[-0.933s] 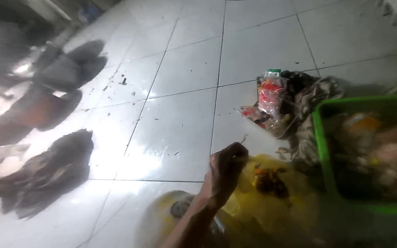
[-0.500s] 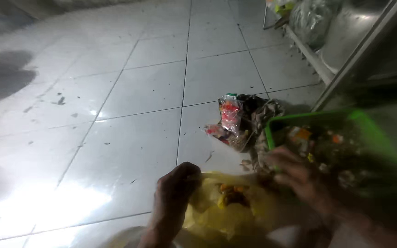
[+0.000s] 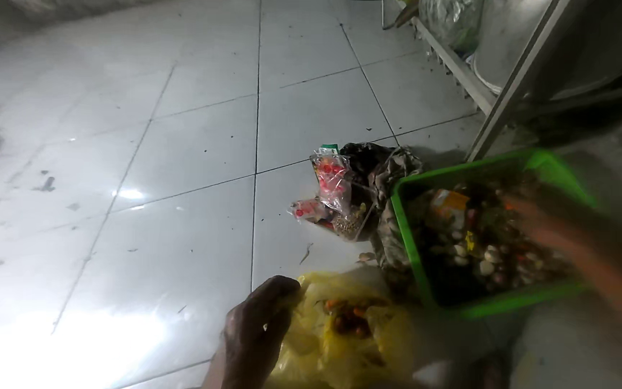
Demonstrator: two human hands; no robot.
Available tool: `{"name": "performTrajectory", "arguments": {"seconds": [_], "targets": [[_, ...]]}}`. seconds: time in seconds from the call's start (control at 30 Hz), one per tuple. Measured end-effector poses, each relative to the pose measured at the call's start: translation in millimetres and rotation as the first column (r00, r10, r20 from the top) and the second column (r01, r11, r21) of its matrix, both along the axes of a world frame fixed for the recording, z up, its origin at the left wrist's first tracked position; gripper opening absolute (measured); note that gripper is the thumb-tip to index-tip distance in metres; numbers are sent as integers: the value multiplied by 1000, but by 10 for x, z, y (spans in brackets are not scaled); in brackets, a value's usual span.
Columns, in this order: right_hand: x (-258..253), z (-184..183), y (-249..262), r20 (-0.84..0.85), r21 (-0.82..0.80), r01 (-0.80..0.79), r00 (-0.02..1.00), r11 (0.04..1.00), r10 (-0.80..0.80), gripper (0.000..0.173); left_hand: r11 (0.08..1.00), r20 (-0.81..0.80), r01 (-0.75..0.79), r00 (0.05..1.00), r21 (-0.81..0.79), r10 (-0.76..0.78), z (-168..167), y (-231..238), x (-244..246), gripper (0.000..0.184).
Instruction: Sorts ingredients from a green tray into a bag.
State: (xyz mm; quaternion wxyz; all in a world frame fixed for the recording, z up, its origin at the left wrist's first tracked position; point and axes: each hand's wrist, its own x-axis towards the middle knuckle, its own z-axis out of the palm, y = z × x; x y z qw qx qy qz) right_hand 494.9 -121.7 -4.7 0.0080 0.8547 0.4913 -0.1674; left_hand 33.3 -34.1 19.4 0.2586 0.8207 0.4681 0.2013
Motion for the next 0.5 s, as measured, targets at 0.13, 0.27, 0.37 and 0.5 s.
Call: {"name": "performTrajectory", "arguments": {"seconds": [0.13, 0.27, 0.37, 0.5], "targets": [[-20, -72, 95, -84, 10, 41, 996, 999, -40, 44, 999, 11, 45, 999, -23, -45, 14, -2, -11, 24], [136, -90, 12, -213, 151, 266, 949, 952, -231, 24, 998, -6, 61, 998, -23, -61, 84, 4, -18, 23], [327, -83, -120, -265, 385, 318, 937, 867, -226, 18, 998, 1, 67, 998, -11, -67, 113, 6, -12, 23], [190, 206, -288, -113, 578, 127, 991, 806, -75, 16, 999, -24, 47, 999, -12, -47, 85, 5, -5, 23]]}}
